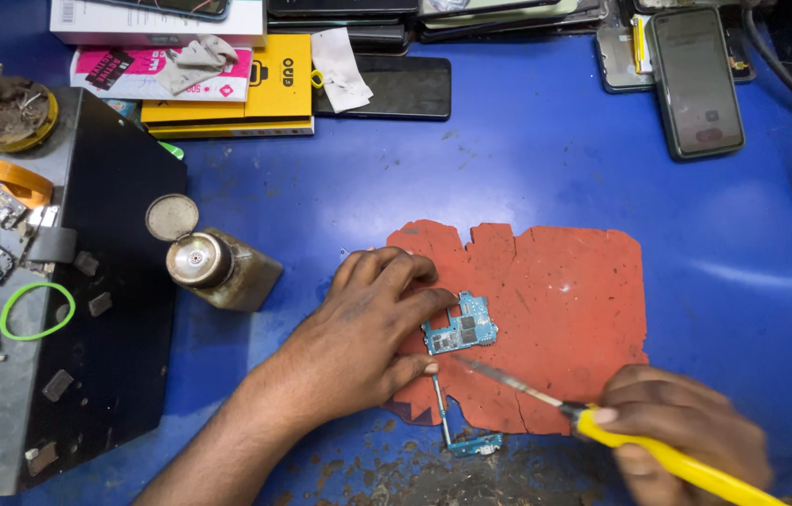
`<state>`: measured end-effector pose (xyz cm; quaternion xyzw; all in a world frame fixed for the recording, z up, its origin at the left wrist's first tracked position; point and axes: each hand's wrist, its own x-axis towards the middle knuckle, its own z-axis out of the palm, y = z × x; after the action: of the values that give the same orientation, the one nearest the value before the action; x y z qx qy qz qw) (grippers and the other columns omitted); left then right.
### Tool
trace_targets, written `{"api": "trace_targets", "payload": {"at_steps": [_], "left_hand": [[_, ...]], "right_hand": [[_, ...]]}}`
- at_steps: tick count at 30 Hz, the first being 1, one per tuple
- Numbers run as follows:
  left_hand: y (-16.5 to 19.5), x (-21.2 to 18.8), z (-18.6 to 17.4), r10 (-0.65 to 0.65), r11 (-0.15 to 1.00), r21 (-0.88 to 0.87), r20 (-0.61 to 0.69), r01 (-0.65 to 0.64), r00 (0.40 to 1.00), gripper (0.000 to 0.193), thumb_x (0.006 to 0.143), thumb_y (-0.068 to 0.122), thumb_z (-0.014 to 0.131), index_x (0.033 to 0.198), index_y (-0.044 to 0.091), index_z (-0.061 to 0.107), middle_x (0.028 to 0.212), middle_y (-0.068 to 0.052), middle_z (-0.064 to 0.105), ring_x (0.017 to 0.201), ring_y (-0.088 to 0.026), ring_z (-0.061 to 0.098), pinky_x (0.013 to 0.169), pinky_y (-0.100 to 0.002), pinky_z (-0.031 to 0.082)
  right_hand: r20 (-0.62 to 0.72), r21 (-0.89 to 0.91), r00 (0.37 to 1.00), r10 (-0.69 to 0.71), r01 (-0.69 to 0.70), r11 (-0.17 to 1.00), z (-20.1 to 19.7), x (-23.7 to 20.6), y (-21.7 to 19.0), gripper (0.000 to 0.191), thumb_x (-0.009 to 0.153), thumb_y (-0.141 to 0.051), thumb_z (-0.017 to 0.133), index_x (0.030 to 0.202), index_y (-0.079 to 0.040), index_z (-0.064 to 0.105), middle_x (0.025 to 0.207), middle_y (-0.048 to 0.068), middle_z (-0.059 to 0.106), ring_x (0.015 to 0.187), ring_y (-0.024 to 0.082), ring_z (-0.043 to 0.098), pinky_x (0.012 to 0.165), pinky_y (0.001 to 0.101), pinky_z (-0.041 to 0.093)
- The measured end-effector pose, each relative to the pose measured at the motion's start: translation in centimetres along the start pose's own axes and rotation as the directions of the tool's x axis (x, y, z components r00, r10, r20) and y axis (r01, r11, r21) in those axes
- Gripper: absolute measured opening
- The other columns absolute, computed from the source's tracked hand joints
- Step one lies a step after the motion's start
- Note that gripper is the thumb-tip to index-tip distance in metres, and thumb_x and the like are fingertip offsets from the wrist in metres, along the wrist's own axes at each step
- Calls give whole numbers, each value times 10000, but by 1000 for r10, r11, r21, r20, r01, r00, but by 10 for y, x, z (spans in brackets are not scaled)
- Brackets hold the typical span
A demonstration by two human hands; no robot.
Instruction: The person uses a soldering iron to work on a small blue circuit board placed on a red mat. They repeatedly apply the soldering iron to different points on the board while holding it steady with the other hand. A smartphone on the table displays an active call screen during the process.
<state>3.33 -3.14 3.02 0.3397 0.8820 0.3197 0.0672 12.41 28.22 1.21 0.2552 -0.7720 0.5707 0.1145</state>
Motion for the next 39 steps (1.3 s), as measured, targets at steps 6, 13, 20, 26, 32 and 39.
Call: {"api": "trace_targets", "payload": {"at_steps": [6, 13, 20, 26, 32, 39], "left_hand": [[0, -3, -2, 0, 1000, -11, -1, -1, 1000, 591, 681, 241, 853, 1229, 100, 682, 1274, -131, 557, 1291, -344, 463, 1108, -497, 347], [1, -8, -1, 6, 1000, -13, -6, -6, 1000, 596, 679, 243, 854, 1230, 94, 681, 1272, -136, 556, 1279, -345, 465, 1100, -493, 351], [1, -6, -2, 3, 1000, -15, -3, -3, 1000, 585, 683, 245, 852, 1224, 92, 687, 1286, -145, 554, 1280, -353, 462, 1097, -498, 349], [-2, -3, -2, 5, 1000, -25, 8, -5, 1000, 603, 675, 237, 843, 1236, 95, 674, 1301, -146, 550, 1291, -359, 458, 1090, -503, 351], [-2, 2, -1, 34, 999, -4, -3, -34, 999, 631, 664, 225, 837, 1255, 90, 662, 1302, -154, 545, 1300, -372, 449, 1089, -512, 346], [2, 6, 2, 28, 999, 30, -2, -28, 1000, 616, 665, 214, 830, 1244, 87, 664, 1302, -160, 545, 1305, -381, 443, 1086, -509, 347]], "right_hand": [[-360, -296, 927, -100, -12, 955, -35, -4, 40, 194, 1011, -93, 577, 1187, -16, 603, 1007, 122, 649, 865, 220, 674, 794, 362, 570], [-295, -594, 954, -60, -133, 793, -129, 112, 119, 303, 1040, 63, 495, 1333, -11, 517, 1259, 152, 570, 1047, 253, 643, 921, 368, 524], [64, -862, 988, -137, 124, 491, -117, 168, 129, 462, 901, 202, 599, 1295, 17, 444, 1259, 212, 439, 1086, 345, 613, 959, 395, 530], [-29, -808, 982, -185, 86, 583, -122, 171, 139, 438, 934, 229, 452, 1310, 5, 467, 1250, 132, 481, 1157, 247, 622, 985, 297, 515], [-158, -749, 976, -151, -18, 663, -148, 153, 156, 292, 1054, 114, 450, 1321, 23, 524, 1187, 138, 548, 1005, 211, 613, 892, 282, 525], [-228, -687, 967, -111, -79, 722, -166, 131, 163, 218, 1046, 22, 496, 1254, 26, 562, 1095, 141, 590, 918, 204, 629, 822, 280, 530]]}}
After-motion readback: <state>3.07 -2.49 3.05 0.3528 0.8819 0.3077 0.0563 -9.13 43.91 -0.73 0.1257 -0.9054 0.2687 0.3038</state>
